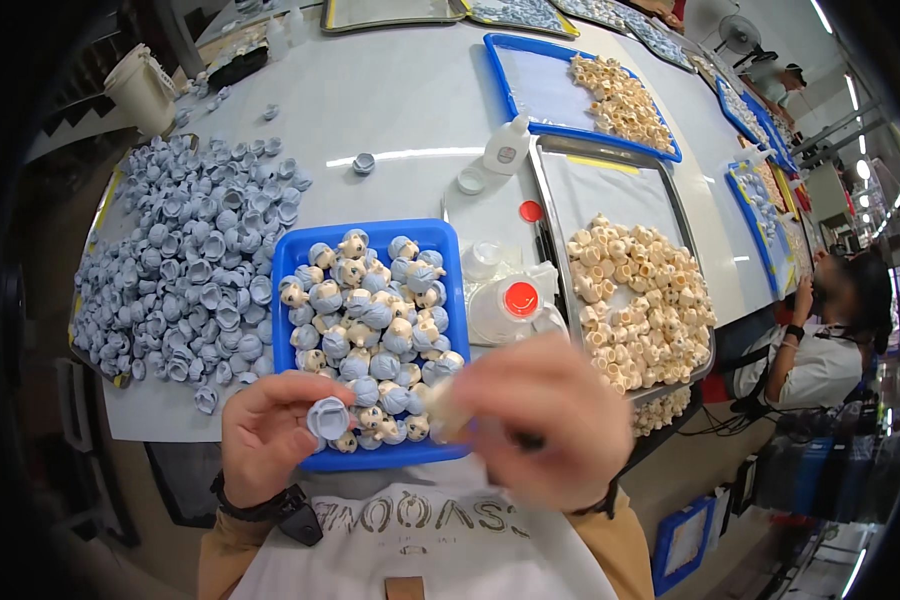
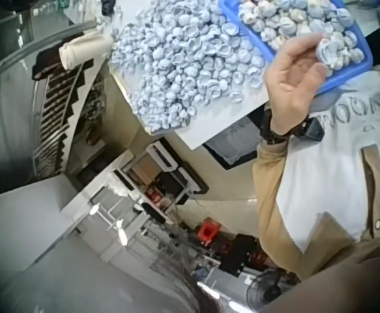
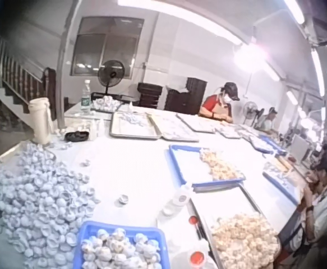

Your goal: The person assembles small decorative items by picking up a blue shell-like base and a beige inner piece from trays. They fit the beige piece into the blue base and place the completed unit into a blue tray. The process is repeated continuously throughout the clip.

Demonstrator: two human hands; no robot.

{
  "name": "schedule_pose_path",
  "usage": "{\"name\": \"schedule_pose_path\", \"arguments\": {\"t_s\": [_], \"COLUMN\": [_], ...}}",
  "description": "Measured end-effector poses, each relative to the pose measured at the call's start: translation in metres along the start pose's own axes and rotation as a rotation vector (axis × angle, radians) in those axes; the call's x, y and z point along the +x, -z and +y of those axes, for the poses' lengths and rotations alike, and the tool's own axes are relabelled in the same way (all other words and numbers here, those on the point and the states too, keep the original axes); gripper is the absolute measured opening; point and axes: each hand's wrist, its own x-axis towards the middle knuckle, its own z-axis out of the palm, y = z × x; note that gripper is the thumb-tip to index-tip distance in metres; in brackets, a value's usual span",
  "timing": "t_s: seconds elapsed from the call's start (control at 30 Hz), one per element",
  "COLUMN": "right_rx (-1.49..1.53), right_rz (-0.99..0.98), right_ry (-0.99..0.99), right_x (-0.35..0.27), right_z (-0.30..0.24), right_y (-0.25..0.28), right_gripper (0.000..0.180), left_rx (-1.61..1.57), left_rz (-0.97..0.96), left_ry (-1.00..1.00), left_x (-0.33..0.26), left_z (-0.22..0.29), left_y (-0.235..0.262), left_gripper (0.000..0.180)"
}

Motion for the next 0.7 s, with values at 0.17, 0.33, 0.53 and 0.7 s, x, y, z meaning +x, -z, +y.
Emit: {"name": "schedule_pose_path", "arguments": {"t_s": [0.17,0.33,0.53,0.7], "right_rx": [0.114,0.212,-0.103,-0.21], "right_rz": [-0.207,-0.24,-0.108,-0.206], "right_ry": [0.12,0.134,0.26,0.316], "right_x": [0.003,0.005,-0.005,0.002], "right_z": [-0.002,0.0,-0.003,0.007], "right_y": [-0.029,-0.032,-0.058,-0.06], "right_gripper": [0.031,0.034,0.043,0.031], "left_rx": [-0.093,0.125,0.32,0.449], "left_rz": [0.027,0.164,0.262,0.305], "left_ry": [0.002,-0.047,-0.099,0.022], "left_x": [0.004,-0.007,0.005,-0.018], "left_z": [-0.004,-0.006,-0.016,0.0], "left_y": [-0.007,-0.005,-0.012,-0.005], "left_gripper": [0.034,0.033,0.06,0.071]}}
